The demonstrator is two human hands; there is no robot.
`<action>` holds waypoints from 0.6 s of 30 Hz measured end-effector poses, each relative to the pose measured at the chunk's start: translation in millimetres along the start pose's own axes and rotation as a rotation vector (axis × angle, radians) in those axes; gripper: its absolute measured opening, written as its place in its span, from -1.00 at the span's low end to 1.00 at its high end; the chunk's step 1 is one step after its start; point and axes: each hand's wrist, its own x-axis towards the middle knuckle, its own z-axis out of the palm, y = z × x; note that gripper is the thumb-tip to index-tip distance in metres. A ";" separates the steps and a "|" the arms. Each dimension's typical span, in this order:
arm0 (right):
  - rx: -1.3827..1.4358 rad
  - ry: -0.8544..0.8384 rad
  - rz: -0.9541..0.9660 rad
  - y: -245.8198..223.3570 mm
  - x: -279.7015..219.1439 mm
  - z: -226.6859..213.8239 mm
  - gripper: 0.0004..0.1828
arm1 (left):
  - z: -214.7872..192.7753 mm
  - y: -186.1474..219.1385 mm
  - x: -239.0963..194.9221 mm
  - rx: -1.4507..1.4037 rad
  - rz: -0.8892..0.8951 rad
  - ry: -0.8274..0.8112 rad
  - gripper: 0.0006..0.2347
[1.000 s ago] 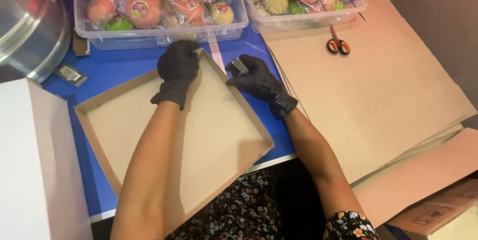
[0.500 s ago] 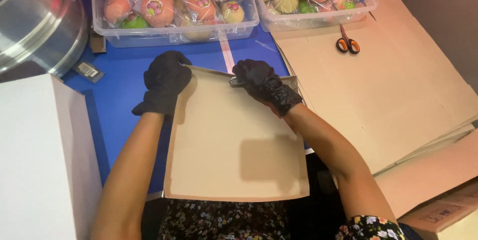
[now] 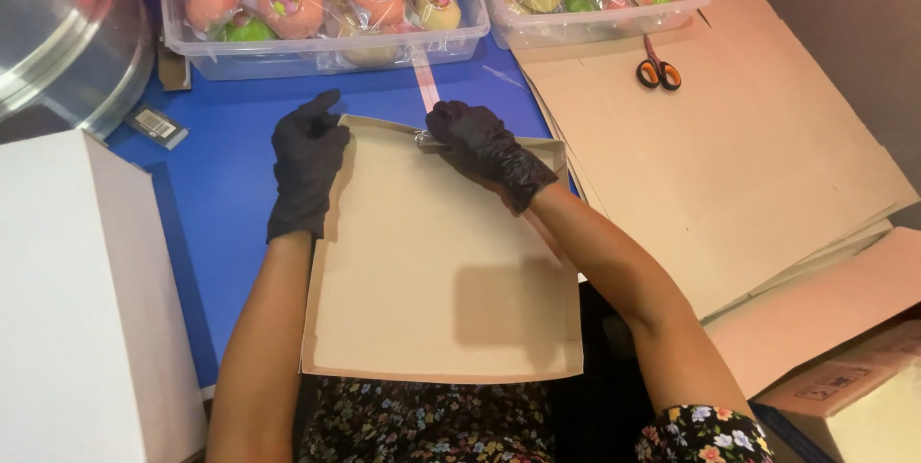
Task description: Assembling a cardboard pastry box by folding the sides and stapling the corners to secure them.
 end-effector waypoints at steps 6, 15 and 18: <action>-0.228 0.051 -0.311 46.6 3.7 -26.4 -0.75 | -18.1 16.7 -9.4 0.073 -0.043 0.091 -0.64; -0.272 -0.005 0.015 39.7 -15.9 -24.6 -0.73 | -16.9 46.6 -25.8 0.269 0.013 0.139 -0.70; -0.266 -0.001 -0.085 53.1 -13.5 -26.7 -0.69 | -21.3 40.1 -22.8 0.205 -0.021 0.140 -0.63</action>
